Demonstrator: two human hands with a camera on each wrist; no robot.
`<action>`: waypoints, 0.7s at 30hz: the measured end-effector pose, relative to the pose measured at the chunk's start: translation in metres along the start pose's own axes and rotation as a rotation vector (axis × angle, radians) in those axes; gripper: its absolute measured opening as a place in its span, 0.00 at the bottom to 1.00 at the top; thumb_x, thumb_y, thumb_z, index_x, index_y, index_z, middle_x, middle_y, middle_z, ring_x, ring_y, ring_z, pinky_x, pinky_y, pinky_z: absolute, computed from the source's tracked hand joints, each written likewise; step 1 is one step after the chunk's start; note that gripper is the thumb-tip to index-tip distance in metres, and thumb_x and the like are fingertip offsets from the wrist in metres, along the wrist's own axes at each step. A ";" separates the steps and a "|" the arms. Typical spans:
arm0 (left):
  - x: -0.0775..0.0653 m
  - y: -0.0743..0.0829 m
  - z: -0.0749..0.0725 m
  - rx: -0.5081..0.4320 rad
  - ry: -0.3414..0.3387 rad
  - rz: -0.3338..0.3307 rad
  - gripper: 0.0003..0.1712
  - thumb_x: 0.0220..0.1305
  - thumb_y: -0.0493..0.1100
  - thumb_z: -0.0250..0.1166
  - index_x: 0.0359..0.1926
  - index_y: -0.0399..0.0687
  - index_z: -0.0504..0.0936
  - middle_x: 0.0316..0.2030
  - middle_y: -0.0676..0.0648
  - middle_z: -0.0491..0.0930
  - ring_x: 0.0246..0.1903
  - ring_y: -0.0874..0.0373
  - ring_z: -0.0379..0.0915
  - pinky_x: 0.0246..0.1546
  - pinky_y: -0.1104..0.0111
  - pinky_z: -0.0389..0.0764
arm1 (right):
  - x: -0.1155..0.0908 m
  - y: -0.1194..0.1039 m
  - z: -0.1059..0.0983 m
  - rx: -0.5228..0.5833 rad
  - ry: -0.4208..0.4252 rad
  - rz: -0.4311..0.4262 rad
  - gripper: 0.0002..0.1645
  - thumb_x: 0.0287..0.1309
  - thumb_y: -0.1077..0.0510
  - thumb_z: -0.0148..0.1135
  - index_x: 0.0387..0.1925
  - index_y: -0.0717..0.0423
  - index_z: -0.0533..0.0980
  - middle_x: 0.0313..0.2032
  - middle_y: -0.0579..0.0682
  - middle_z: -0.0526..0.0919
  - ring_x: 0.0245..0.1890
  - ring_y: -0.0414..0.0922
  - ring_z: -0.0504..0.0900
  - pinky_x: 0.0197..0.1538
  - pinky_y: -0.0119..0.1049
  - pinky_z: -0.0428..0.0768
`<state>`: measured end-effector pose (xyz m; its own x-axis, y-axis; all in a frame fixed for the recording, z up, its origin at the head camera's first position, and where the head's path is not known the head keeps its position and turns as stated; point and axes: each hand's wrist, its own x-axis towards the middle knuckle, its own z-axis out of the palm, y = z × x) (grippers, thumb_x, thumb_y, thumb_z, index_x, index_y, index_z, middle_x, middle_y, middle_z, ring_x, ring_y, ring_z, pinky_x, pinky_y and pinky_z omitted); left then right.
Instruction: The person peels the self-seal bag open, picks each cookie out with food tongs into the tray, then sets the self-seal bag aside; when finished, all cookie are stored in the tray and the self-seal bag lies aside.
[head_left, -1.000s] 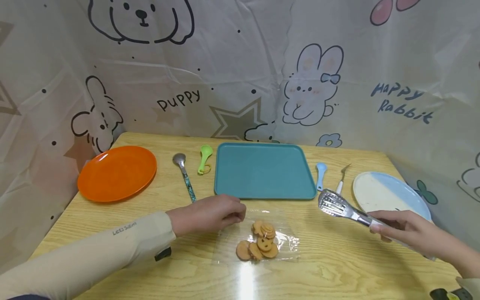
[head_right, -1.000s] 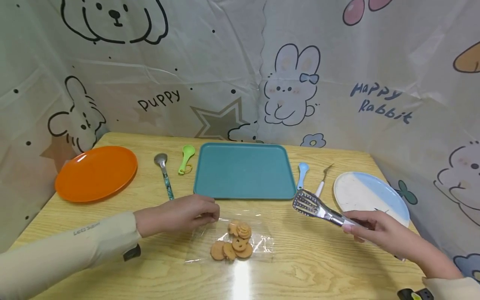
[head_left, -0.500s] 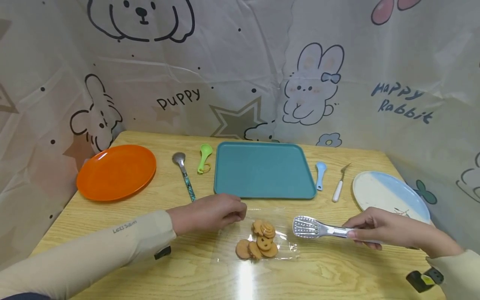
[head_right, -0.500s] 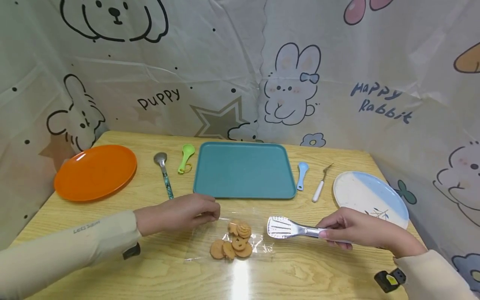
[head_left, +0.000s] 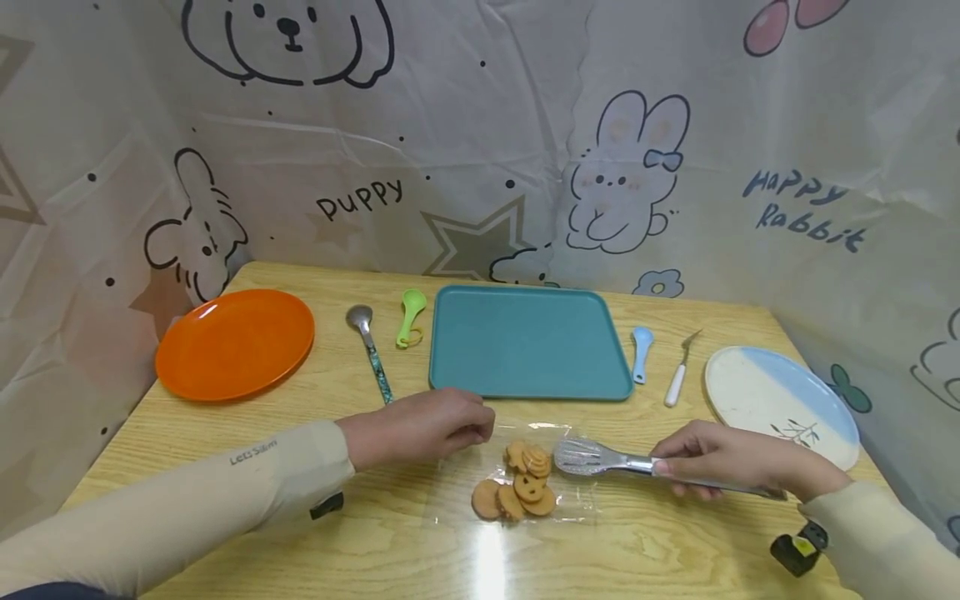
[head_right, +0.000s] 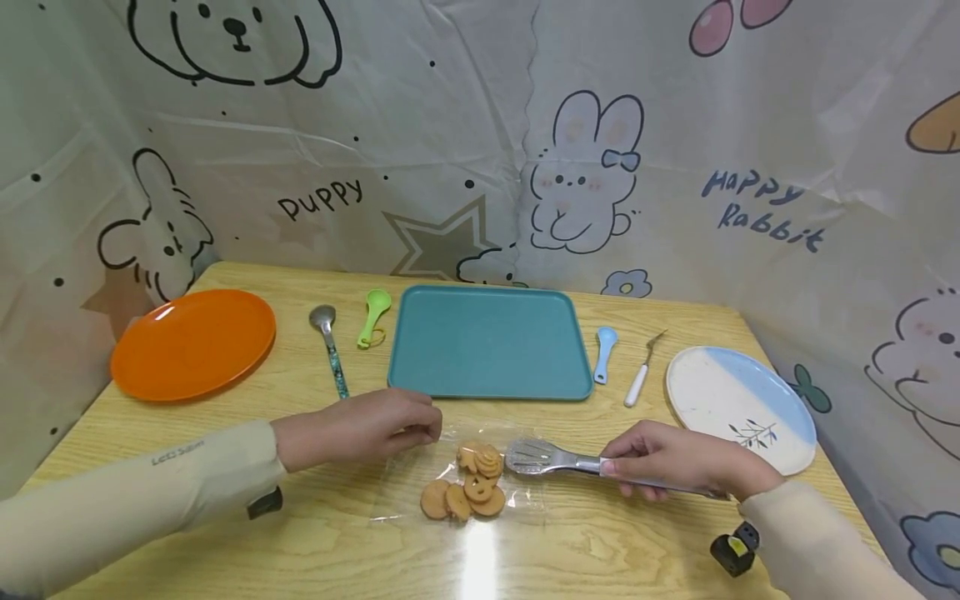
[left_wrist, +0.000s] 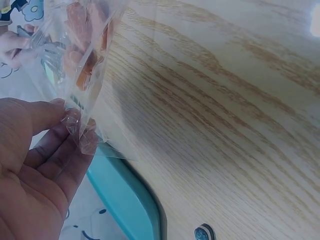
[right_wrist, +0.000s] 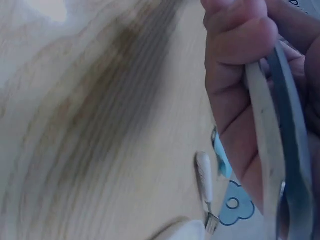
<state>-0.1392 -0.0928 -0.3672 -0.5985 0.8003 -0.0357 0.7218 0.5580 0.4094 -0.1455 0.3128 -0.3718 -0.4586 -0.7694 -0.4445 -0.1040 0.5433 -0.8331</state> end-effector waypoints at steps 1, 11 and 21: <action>0.000 0.000 0.000 0.000 0.001 0.000 0.05 0.69 0.42 0.59 0.37 0.53 0.81 0.33 0.58 0.79 0.31 0.69 0.69 0.32 0.78 0.74 | 0.002 0.000 0.000 0.001 -0.003 -0.007 0.18 0.73 0.54 0.46 0.37 0.63 0.78 0.28 0.72 0.77 0.17 0.30 0.73 0.16 0.36 0.75; 0.001 -0.001 0.002 -0.003 0.002 0.000 0.05 0.70 0.42 0.58 0.37 0.53 0.80 0.33 0.58 0.78 0.31 0.69 0.69 0.32 0.78 0.74 | 0.011 0.000 0.002 0.046 -0.031 -0.041 0.19 0.74 0.56 0.45 0.37 0.66 0.77 0.28 0.74 0.75 0.18 0.31 0.72 0.17 0.31 0.75; 0.001 -0.002 0.004 -0.009 0.003 -0.002 0.05 0.70 0.42 0.58 0.37 0.53 0.80 0.33 0.58 0.78 0.31 0.69 0.69 0.32 0.78 0.74 | 0.019 -0.003 0.003 0.055 -0.029 -0.055 0.20 0.74 0.55 0.44 0.37 0.68 0.76 0.28 0.75 0.74 0.18 0.31 0.72 0.19 0.31 0.77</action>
<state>-0.1402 -0.0920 -0.3719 -0.6011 0.7985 -0.0340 0.7174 0.5578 0.4174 -0.1514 0.2962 -0.3788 -0.4277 -0.8075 -0.4062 -0.0791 0.4811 -0.8731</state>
